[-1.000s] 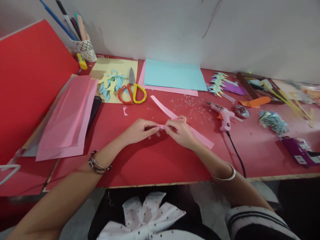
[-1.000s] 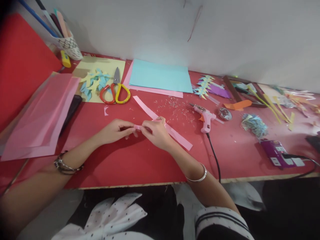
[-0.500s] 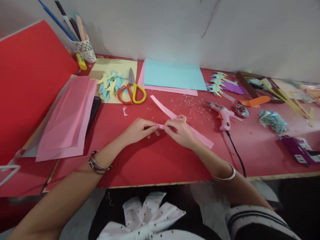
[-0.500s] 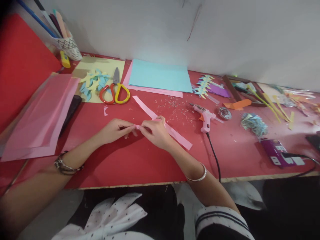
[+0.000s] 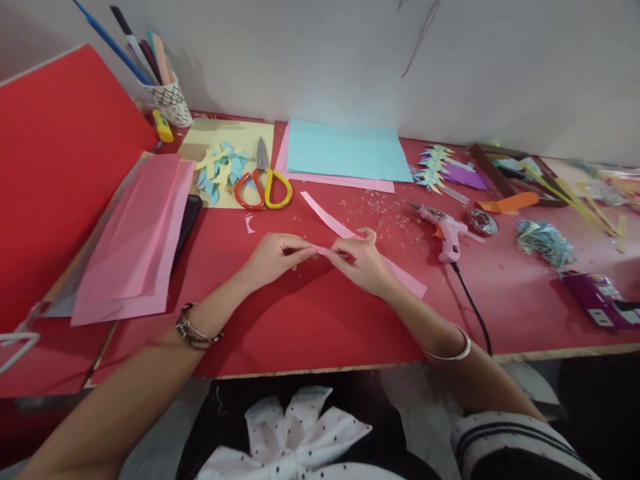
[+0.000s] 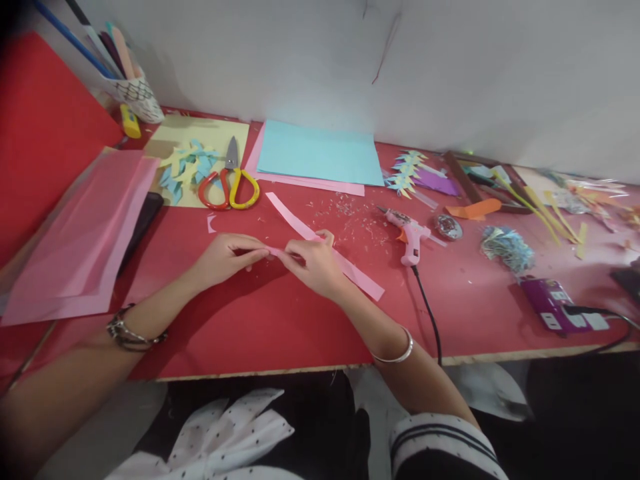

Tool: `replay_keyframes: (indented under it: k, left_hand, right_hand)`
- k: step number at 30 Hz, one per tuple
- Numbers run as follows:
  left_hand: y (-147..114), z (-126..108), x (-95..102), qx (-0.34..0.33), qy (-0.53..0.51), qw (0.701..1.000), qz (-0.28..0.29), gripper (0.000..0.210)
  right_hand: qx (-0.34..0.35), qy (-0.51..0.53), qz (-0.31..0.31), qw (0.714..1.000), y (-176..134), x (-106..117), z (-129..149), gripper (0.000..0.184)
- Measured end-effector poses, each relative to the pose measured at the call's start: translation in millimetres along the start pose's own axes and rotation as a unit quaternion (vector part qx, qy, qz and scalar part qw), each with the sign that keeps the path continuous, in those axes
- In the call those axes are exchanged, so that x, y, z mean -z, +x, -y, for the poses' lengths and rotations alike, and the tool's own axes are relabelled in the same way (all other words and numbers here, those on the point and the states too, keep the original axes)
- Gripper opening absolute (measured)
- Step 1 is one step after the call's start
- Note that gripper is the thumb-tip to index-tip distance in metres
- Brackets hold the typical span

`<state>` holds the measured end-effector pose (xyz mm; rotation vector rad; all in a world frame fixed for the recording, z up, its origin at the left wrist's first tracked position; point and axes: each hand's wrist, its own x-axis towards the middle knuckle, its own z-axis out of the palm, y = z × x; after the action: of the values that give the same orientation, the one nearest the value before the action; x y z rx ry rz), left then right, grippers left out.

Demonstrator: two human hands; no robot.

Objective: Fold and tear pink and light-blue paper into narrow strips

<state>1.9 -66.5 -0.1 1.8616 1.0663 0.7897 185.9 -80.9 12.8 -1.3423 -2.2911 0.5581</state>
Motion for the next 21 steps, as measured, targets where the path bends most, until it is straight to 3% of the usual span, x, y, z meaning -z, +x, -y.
replay_keyframes:
  k: [13, 21]
  left_hand:
    - [2.1, -2.7, 20.6, 0.048, 0.01, 0.995, -0.084, 0.022]
    - [1.6, -1.5, 26.3, 0.07, 0.03, 0.988, -0.136, 0.023]
  right_hand:
    - [-0.032, -0.005, -0.092, 0.995, 2.8, 11.5, -20.2, 0.023]
    - [-0.077, 0.107, -0.144, 0.981, 6.8, 15.1, -27.7, 0.018]
